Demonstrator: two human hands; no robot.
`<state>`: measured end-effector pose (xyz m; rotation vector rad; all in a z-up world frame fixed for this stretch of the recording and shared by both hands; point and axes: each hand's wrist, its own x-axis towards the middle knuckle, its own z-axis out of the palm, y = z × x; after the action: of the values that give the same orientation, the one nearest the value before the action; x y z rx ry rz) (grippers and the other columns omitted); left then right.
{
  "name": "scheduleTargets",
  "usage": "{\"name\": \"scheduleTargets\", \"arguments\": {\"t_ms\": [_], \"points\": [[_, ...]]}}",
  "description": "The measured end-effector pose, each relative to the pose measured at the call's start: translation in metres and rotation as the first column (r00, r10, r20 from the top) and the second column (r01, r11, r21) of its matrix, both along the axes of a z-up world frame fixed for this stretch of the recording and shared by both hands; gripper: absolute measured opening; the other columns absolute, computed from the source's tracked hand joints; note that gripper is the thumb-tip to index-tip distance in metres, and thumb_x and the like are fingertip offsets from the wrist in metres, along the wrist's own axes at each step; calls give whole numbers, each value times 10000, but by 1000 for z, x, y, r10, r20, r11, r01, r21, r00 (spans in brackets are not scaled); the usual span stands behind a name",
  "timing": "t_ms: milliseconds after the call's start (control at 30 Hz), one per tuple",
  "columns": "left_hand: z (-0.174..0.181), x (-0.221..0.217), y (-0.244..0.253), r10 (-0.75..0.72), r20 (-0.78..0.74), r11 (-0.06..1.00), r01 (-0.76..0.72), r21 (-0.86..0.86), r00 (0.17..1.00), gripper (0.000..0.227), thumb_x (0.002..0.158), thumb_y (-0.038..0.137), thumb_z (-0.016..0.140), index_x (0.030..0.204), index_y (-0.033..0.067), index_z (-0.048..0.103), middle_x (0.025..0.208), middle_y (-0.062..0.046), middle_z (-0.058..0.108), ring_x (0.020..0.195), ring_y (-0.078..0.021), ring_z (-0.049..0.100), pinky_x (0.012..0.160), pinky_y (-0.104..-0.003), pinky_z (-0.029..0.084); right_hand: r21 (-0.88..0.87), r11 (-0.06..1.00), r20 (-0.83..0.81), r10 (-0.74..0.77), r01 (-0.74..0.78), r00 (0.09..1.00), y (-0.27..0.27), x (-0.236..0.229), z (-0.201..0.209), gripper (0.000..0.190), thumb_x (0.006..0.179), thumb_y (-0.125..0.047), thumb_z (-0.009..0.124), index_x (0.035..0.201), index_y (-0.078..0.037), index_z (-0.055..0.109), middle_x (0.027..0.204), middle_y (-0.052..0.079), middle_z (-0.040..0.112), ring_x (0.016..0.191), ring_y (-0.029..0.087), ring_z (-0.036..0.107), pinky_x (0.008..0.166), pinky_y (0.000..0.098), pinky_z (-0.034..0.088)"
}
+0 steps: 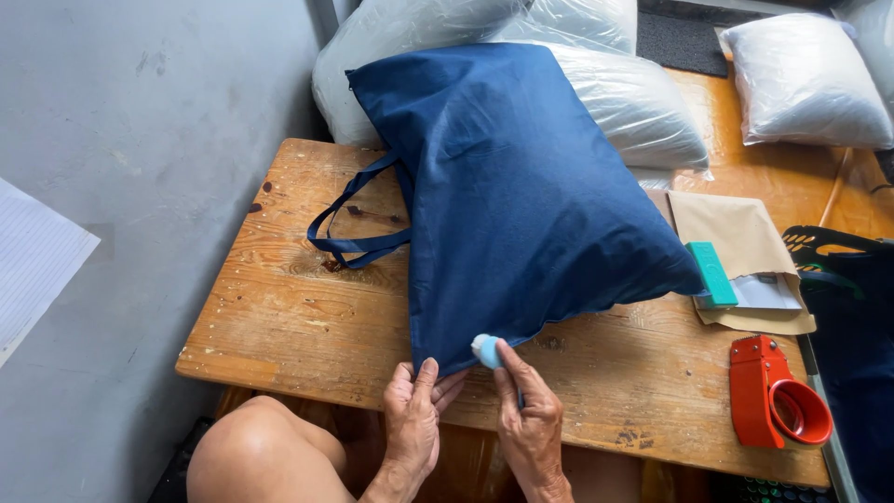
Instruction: Zipping a large blue bag containing a pillow, using a small blue object to lubricate the zipper track.
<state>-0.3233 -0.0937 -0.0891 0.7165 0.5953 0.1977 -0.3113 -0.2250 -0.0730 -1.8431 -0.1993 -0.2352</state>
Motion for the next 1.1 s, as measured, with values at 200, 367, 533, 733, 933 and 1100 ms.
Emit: {"name": "scheduleTargets", "arguments": {"t_ms": [200, 367, 533, 733, 933, 1100], "points": [[-23, -7, 5, 52, -97, 992, -40, 122, 994, 296, 1009, 228, 629, 844, 138, 401, 830, -87, 607, 793, -208, 662, 713, -366, 564, 70, 984, -120, 173, -166, 977, 24, -20, -13, 359, 946, -125, 663, 1301, -128, 722, 1223, 90, 783, 1115, 173, 751, 961, 261, 576], [-7, -8, 14, 47, -44, 995, -43, 93, 998, 203, 1044, 211, 537, 960, 88, 400, 947, -187, 645, 944, -480, 807, 930, -531, 619, 64, 997, -84, -40, 46, 996, 2, 5, -17, 380, 937, -93, 674, 1314, -130, 704, 1287, 108, 758, 1178, 192, 736, 1038, 275, 562], [-12, -4, 4, 206, -100, 978, -200, 60, 974, 229, 1020, 231, 603, 1007, 65, 445, 941, -191, 656, 869, -317, 736, 772, -443, 633, 145, 961, -266, 268, -236, 926, 23, -3, 2, 382, 948, -127, 644, 1327, -130, 696, 1353, 105, 729, 1290, 217, 684, 1107, 323, 533], [-5, 2, -11, 73, -133, 984, -93, -152, 988, 286, 904, 113, 713, 924, -170, 673, 999, -406, 746, 889, -386, 751, 775, -365, 597, -41, 978, 121, 207, -204, 971, 21, -14, 7, 375, 999, -107, 625, 1371, -144, 657, 855, 7, 685, 695, 98, 651, 625, 246, 570], [3, -3, -11, -39, -41, 998, 37, -47, 998, 264, 965, 153, 630, 870, -93, 630, 1041, -393, 769, 1041, -444, 785, 991, -540, 611, -292, 936, 139, -162, 197, 977, -13, 10, -29, 381, 971, -120, 658, 1336, -224, 685, 1074, 25, 784, 945, 180, 764, 828, 298, 594], [-27, -4, -10, -5, 36, 999, 6, -31, 999, 265, 985, 153, 658, 772, 10, 593, 786, -136, 632, 782, -220, 632, 797, -380, 589, -4, 984, -44, 177, -177, 983, 14, -7, 0, 367, 969, -106, 629, 1330, -136, 689, 1233, 95, 781, 1124, 199, 762, 971, 276, 604]]}}
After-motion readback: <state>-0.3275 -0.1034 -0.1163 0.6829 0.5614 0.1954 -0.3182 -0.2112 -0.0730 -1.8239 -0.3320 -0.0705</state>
